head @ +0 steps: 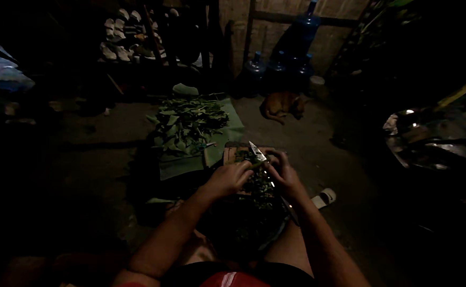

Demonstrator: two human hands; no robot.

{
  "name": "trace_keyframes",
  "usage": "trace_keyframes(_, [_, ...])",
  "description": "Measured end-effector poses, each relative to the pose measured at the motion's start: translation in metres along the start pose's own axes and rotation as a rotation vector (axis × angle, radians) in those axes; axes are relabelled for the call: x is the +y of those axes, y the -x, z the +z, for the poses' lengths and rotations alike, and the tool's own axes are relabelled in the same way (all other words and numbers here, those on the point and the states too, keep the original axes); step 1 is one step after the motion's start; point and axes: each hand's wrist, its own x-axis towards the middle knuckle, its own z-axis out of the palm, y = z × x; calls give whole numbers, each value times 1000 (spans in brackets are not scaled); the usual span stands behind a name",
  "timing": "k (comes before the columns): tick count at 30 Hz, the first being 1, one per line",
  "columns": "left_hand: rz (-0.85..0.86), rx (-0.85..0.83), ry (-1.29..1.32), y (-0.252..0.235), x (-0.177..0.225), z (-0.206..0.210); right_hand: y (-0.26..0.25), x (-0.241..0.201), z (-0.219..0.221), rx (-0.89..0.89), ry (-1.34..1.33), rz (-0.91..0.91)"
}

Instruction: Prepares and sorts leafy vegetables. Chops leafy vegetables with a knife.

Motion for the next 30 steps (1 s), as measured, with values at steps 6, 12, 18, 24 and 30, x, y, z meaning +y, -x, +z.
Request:
trace_keyframes(6, [-64,0,-211,-24,-19,17,40,24,-7,-268,663,436])
trace_keyframes(12, [-52,-5,-361,-46,-23,49,53,24,-13,-229,539,467])
trace_keyframes(18, [54,252,-368,-36,-38,83,92,11,-30,-193,189,223])
trace_keyframes(24, [32,253,-379,-28,-34,88,99,13,-5,-346,284,320])
trace_keyframes(30, [116,460,-223,-35,-29,111,107,18,-3,-320,306,357])
